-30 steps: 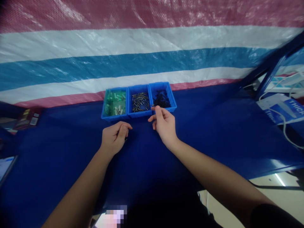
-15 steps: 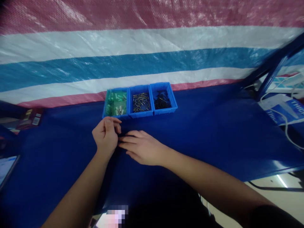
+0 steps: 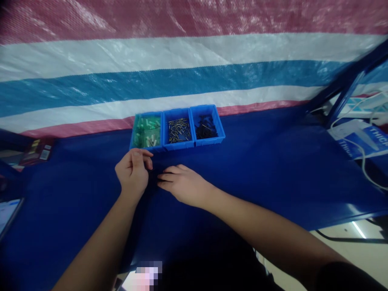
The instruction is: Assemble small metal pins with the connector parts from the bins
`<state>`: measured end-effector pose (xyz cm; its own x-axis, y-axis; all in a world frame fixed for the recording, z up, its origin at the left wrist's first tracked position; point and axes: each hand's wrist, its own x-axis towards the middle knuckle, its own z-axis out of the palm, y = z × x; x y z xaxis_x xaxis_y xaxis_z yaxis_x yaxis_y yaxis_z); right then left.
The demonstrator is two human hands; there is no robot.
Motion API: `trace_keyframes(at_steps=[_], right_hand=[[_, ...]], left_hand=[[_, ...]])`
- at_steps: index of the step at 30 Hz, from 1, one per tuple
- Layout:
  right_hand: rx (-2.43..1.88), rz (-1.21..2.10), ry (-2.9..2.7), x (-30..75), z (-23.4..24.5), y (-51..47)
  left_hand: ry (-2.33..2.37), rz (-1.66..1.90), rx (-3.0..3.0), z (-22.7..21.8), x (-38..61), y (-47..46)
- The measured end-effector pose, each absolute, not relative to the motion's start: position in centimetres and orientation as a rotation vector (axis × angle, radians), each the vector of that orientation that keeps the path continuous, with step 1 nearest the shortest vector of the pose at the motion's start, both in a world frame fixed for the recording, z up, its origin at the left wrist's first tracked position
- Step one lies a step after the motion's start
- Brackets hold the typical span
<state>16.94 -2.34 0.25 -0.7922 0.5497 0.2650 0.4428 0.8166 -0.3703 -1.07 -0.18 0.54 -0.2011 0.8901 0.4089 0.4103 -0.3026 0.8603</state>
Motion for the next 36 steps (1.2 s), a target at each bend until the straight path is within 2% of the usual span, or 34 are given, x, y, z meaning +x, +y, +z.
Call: trace_keyframes(at_steps=[13,24,36], right_hand=[[-0.776,0.379,-2.529,17.3,0.3,-1.5],[-0.972,0.469,-1.834,17.8,0.8,-1.0],[-1.0,0.565,-1.715,17.5,0.9,-1.2]], left_hand=[[1.529,1.306,1.862,0.7,-1.0,-0.6],[1.331,1.123,2.068,0.1,-1.1,-0.3],[1.366,1.028,2.08,0.3,-1.3,-0.3]])
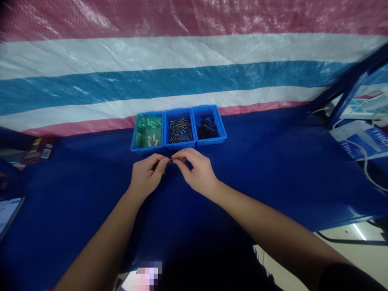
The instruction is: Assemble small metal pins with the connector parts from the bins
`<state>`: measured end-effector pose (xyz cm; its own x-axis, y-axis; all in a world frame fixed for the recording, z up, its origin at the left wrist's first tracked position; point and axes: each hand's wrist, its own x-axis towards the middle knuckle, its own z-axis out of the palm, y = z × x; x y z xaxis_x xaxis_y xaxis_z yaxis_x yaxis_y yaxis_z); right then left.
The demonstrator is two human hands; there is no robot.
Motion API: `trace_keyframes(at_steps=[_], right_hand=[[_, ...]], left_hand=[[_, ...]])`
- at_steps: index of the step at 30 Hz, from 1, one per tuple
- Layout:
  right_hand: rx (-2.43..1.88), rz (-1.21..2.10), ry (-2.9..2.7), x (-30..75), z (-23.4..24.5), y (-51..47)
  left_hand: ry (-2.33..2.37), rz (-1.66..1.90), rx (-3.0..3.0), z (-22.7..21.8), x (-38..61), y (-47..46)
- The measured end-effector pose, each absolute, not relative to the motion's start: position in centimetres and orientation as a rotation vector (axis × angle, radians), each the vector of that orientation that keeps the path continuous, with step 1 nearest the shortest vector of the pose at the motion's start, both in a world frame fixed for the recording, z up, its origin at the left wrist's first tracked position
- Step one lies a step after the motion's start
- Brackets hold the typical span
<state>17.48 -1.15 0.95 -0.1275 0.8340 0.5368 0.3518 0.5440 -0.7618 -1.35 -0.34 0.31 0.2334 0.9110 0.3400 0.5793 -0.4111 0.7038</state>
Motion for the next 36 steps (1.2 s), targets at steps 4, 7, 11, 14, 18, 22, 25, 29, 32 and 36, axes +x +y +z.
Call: trace_keyframes(at_steps=[4,7,11,14,18,22,25,29,32,36], right_hand=[[-1.087,0.687,-1.581,17.5,0.4,-1.1],[-1.093,0.773,-1.507,17.5,0.1,-1.0],[-1.062,0.811,-1.505,17.5,0.0,-1.0],[-1.053,0.798,-1.536,17.5,0.0,-1.1],[-1.056,0.775,-1.549,17.5,0.1,-1.2],[-1.079,0.776,-1.508,17.5,0.1,-1.2],[-1.106,0.77,-1.504,17.5,0.2,-1.2],[-1.087,0.688,-1.626,17.6,0.7,-1.2],[-1.041,0.631,-1.712,17.6,0.9,-1.2],[-1.051,0.633,-1.712,17.6,1.0,-1.2]], left_hand=[[1.356,1.108,2.047,0.1,-1.3,-0.4],[1.364,1.111,2.051,0.0,-1.2,-0.4],[1.403,1.046,2.047,0.2,-1.2,-0.4],[1.417,1.007,2.061,0.4,-1.2,-0.4],[1.38,1.023,2.042,0.4,-1.2,-0.4],[1.329,1.08,2.036,0.3,-1.2,-0.5],[1.315,1.07,2.04,0.2,-1.1,-0.5],[1.363,1.03,2.037,0.3,-1.2,-0.4],[1.401,1.016,2.081,0.5,-1.3,-0.3],[1.35,1.048,2.06,0.7,-1.2,-0.5]])
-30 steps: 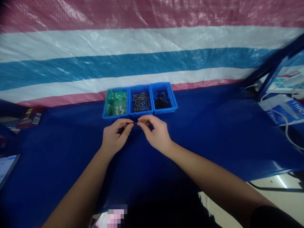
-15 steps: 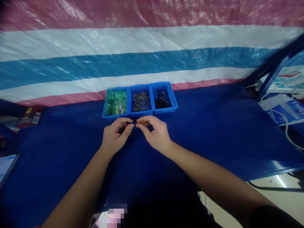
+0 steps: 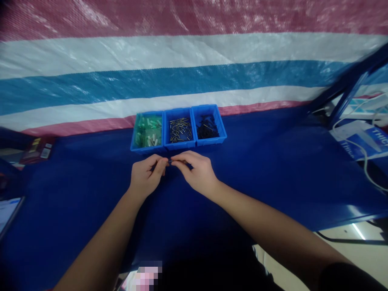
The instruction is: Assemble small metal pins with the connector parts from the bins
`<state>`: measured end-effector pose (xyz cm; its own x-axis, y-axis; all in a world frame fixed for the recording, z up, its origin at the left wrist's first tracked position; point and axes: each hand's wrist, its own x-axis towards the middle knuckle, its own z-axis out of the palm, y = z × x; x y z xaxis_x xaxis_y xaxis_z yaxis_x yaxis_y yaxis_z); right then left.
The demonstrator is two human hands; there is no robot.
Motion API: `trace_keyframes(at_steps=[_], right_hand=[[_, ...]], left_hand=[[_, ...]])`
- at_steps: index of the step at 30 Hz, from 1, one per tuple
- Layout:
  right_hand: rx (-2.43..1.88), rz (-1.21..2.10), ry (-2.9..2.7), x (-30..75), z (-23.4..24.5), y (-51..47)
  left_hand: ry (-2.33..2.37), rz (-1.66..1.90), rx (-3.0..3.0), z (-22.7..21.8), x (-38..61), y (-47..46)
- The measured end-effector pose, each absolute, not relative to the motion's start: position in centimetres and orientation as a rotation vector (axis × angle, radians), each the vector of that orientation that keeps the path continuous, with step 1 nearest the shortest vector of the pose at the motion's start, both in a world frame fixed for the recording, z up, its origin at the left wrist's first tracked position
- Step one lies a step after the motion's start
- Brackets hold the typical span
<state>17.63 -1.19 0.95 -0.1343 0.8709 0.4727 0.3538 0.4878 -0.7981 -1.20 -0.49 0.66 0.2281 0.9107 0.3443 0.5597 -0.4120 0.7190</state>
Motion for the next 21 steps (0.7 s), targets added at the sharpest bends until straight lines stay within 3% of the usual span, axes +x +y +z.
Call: trace_keyframes(at_steps=[21], right_hand=[[-1.074,0.662,-1.645,17.72,0.8,-1.07]], left_hand=[[1.28,1.061,2.002,0.21,-1.09,-0.55]])
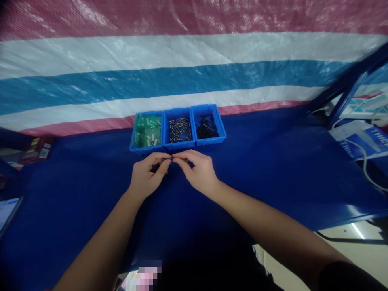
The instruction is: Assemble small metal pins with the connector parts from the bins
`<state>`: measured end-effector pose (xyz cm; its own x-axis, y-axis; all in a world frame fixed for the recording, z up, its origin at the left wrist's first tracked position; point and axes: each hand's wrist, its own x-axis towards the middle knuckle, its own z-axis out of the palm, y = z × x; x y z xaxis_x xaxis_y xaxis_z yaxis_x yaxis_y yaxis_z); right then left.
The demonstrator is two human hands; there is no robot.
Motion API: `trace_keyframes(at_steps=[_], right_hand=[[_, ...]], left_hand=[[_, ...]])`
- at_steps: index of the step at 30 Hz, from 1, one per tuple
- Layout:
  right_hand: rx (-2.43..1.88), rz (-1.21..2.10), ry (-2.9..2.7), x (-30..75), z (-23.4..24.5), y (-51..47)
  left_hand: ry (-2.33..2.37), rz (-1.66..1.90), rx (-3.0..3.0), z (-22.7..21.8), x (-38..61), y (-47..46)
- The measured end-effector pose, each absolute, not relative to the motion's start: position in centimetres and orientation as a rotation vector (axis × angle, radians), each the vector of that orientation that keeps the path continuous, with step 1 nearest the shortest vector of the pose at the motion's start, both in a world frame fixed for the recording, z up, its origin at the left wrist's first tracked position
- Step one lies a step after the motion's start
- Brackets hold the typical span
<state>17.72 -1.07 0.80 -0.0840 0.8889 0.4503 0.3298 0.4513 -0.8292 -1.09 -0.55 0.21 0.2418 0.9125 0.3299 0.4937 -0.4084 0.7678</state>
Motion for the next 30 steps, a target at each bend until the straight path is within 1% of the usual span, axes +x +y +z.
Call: trace_keyframes(at_steps=[10,15,19,26,30], right_hand=[[-0.971,0.476,-1.829,17.73,0.49,-1.2],[-1.087,0.378,-1.793,17.78,0.89,-1.22],[-1.07,0.483,-1.703,17.67,1.16,-1.31],[-1.143,0.816,-1.521,17.36,0.99,-1.55],[-1.178,0.864,-1.502,17.48,0.64,-1.37]], left_hand=[[1.275,0.974,2.161,0.6,-1.36,-0.34],[1.224,1.019,2.09,0.42,-1.3,-0.4],[1.288,1.027,2.098,0.21,-0.88,-0.58],[1.296,1.101,2.146,-0.13,-0.98,-0.48],[1.354,1.061,2.119,-0.14,-1.1,-0.54]])
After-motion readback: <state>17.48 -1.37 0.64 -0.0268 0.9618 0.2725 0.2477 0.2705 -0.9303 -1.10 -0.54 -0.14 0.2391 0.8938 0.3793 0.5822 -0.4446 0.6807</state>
